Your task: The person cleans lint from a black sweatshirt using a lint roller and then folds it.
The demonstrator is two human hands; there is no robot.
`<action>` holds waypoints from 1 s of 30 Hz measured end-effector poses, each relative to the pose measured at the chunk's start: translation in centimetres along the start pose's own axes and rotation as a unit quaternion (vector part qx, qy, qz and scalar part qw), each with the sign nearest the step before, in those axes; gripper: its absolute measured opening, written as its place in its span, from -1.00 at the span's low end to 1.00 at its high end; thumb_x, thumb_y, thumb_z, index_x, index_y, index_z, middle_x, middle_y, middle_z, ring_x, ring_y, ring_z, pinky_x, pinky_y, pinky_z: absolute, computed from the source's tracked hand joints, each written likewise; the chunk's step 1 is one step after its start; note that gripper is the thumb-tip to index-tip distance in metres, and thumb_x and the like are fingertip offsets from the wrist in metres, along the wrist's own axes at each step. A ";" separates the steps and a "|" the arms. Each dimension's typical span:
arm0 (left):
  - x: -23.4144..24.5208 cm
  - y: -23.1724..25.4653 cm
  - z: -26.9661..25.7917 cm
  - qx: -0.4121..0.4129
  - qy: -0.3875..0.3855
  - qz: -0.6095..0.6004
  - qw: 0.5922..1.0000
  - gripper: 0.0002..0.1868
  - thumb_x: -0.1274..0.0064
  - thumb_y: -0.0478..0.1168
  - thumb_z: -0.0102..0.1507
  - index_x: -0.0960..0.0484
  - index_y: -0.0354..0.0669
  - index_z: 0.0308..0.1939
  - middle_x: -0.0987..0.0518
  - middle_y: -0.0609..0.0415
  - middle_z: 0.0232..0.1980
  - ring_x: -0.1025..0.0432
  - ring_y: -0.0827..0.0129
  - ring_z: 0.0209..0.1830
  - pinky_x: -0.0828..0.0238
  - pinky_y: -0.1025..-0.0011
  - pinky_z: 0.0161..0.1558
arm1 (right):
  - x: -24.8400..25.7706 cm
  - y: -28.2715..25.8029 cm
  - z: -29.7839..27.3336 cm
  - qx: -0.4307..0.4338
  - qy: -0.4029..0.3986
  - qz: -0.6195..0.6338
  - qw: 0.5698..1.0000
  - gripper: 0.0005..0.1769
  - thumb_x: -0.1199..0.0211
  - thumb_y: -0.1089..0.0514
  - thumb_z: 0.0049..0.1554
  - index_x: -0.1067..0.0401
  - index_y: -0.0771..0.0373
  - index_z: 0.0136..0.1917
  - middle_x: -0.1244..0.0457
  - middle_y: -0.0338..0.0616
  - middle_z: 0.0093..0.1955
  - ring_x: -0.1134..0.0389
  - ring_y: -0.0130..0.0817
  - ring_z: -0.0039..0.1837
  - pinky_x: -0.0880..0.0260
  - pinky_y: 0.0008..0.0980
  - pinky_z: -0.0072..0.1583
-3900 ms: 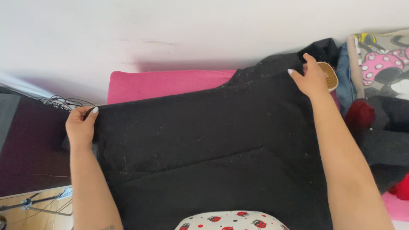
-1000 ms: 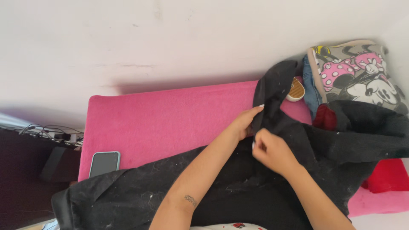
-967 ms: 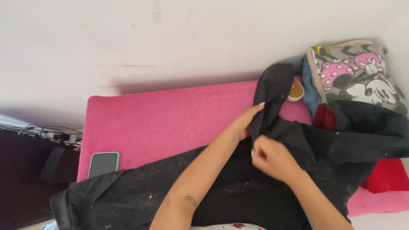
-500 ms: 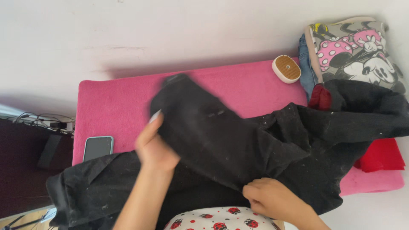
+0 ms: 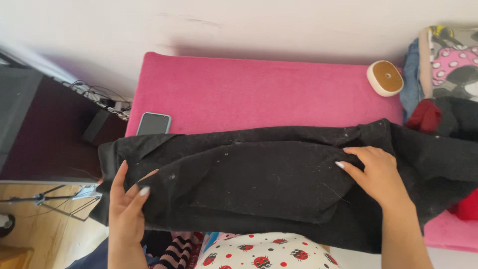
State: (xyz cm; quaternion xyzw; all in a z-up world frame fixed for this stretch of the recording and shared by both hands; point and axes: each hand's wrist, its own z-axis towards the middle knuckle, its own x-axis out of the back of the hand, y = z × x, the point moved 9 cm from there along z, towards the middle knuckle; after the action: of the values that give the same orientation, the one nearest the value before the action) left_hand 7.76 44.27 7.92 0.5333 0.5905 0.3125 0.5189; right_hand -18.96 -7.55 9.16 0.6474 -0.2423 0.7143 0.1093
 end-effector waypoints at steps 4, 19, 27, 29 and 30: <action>0.7 2.3 -0.1 -0.034 0.068 0.291 0.954 -0.60 -0.19 -0.37 0.27 -0.69 -0.07 0.20 -0.66 0.19 -0.03 -0.41 0.67 -0.07 -0.37 0.64 0.10 | -0.4 1.0 1.8 0.044 -0.032 0.114 0.992 -0.72 -0.36 0.03 0.10 -0.60 0.07 0.09 -0.41 -0.24 0.03 -0.38 -0.28 0.17 -0.31 -0.31 0.28; 5.8 2.7 8.9 -0.270 0.125 0.593 0.748 -0.81 -0.13 -0.23 0.49 -0.68 -0.18 0.15 -0.60 -0.07 -0.06 -0.53 0.00 -0.03 -0.50 0.09 0.05 | -4.5 -3.8 10.6 0.163 0.058 0.148 0.974 -0.44 -0.47 -0.01 0.08 -0.50 0.04 0.34 -0.33 0.01 0.16 -0.39 0.02 0.28 -0.33 -0.03 0.35; -1.3 7.7 3.0 -0.399 0.140 0.638 0.643 -0.62 -0.07 -0.29 0.45 -0.58 -0.40 0.32 -0.51 -0.26 0.29 -0.39 -0.09 0.26 -0.31 0.02 0.24 | 2.9 -13.0 6.3 0.186 0.125 0.024 0.974 -0.51 -0.25 -0.06 0.17 -0.48 0.17 0.31 -0.33 0.03 0.37 -0.34 0.08 0.40 -0.30 0.05 0.34; -3.2 7.0 1.9 -0.467 0.107 0.628 0.614 -0.64 -0.02 -0.30 0.49 -0.57 -0.45 0.33 -0.53 -0.32 0.34 -0.42 -0.12 0.31 -0.34 0.01 0.29 | 0.2 -15.1 4.2 0.219 0.088 -0.028 0.971 -0.36 -0.25 -0.21 0.07 -0.44 0.09 0.35 -0.28 0.03 0.46 -0.29 0.13 0.48 -0.29 0.11 0.37; -3.1 5.1 2.9 -0.423 0.093 0.676 0.596 -0.54 0.02 -0.13 0.46 -0.55 -0.30 0.39 -0.50 -0.23 0.42 -0.37 -0.08 0.40 -0.28 0.00 0.35 | -2.1 -15.2 3.2 0.221 0.056 -0.096 0.969 -0.22 -0.14 -0.39 0.07 -0.27 -0.10 0.47 -0.12 -0.16 0.57 -0.09 0.02 0.58 -0.06 0.32 0.42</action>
State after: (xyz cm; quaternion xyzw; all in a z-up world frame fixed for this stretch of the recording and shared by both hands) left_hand 11.72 41.98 12.71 0.4689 -0.0927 0.8364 0.2684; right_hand -8.78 4.25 10.39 0.6344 -0.0083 0.7717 0.0451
